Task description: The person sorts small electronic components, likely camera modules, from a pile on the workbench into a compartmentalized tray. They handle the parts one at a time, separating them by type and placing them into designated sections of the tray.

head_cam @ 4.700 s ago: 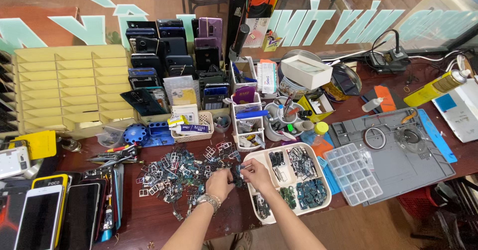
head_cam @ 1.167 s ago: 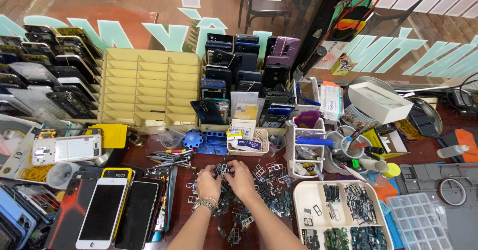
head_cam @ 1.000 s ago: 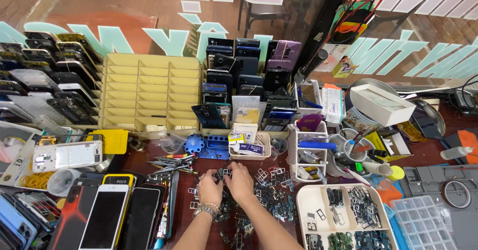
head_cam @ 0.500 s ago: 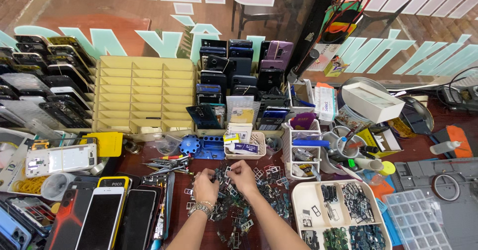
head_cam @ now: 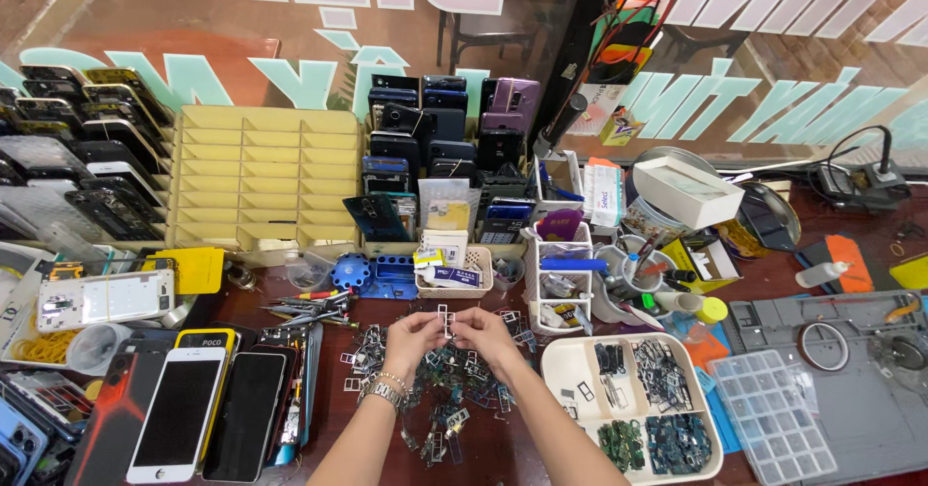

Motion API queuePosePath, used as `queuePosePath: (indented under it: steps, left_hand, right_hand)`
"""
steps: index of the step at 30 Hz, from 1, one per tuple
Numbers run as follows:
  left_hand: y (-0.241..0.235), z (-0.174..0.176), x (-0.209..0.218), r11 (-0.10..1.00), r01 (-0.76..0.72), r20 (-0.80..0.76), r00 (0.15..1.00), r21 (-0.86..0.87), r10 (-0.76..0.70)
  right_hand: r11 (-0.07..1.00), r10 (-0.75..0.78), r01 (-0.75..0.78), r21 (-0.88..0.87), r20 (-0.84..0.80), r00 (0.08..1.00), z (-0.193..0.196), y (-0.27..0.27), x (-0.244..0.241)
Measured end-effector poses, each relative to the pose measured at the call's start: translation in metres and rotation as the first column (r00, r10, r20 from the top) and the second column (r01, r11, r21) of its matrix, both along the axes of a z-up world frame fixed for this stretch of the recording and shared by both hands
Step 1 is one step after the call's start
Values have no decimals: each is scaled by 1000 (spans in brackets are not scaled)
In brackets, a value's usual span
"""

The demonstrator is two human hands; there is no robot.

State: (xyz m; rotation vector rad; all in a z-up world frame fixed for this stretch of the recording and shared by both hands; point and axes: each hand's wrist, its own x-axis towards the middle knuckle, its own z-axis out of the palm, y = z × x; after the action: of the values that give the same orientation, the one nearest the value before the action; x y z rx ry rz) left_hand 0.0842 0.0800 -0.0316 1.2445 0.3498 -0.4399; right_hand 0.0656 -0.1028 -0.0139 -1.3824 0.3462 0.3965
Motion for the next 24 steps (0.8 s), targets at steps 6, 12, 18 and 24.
queuePosePath:
  steps: [6, 12, 18, 24]
  left_hand:
    - [-16, 11, -11, 999, 5, 4, 1000, 48, -5]
    - [-41, 16, -28, 997, 64, -4, 998, -40, -64]
    - [-96, 20, -52, 982, 177, 16, 984, 62, -179]
    - [-182, 12, -85, 957, 287, 8, 958, 49, -287]
  right_hand:
    - [999, -47, 47, -11, 27, 999, 2, -34, -16]
    - [985, -134, 140, 105, -62, 989, 17, -53, -36]
    - [990, -142, 142, 18, 8, 990, 13, -88, -68]
    - [960, -254, 251, -126, -7, 967, -4, -165, -112]
